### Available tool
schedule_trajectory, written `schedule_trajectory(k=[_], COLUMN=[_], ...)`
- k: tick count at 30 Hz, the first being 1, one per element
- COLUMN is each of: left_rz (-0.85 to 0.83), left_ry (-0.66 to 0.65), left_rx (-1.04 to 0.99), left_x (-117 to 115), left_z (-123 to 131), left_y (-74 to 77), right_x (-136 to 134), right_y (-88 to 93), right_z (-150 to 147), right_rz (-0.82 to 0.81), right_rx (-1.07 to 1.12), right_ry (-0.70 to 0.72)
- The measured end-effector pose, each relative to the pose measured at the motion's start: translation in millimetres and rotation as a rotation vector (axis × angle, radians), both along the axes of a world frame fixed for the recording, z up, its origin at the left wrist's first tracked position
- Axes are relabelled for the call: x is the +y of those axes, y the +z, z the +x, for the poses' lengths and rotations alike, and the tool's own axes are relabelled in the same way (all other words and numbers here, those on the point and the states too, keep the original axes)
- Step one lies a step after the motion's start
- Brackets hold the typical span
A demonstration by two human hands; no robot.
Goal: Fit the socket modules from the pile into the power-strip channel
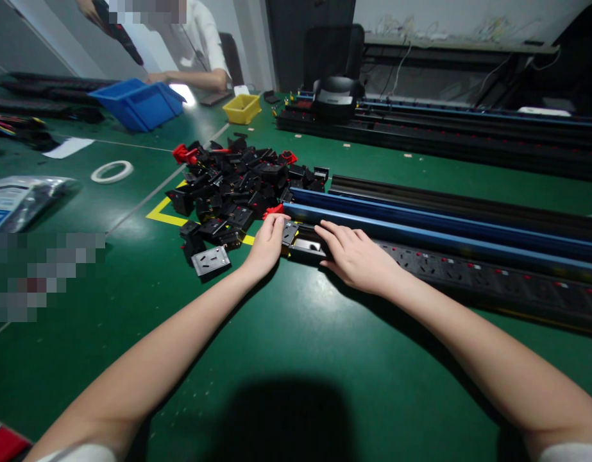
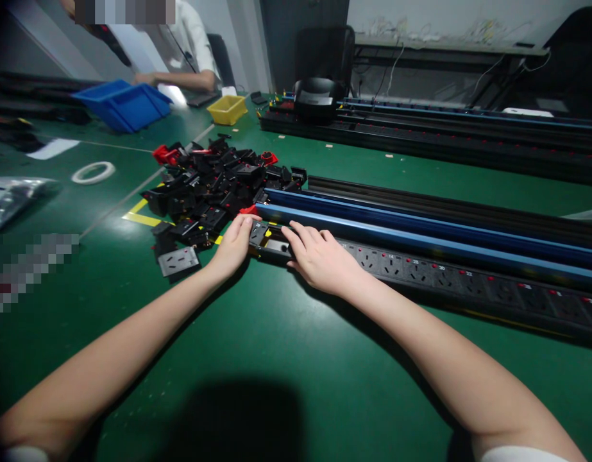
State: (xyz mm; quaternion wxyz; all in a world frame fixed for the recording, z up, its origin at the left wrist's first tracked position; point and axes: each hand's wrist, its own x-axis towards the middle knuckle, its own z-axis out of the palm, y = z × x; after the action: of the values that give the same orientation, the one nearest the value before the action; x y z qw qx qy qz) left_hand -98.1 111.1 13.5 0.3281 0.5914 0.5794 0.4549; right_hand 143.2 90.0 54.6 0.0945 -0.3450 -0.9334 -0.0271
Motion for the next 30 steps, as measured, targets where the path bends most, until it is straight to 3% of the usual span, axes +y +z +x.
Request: schedule_trajectory(k=[12, 30], left_rz=[0.0, -0.04], left_ry=[-0.042, -0.069], left_rx=[0.081, 0.024], left_x=[-7.5, -5.0], left_z=[11.7, 8.8], left_y=[-2.2, -9.9], right_x=[2.0, 2.3], right_y=[-1.0, 0.3], right_z=[-0.6, -0.9], right_rz=[0.01, 0.023], right_rx=[-0.091, -0.129], right_ry=[-0.074, -0.065])
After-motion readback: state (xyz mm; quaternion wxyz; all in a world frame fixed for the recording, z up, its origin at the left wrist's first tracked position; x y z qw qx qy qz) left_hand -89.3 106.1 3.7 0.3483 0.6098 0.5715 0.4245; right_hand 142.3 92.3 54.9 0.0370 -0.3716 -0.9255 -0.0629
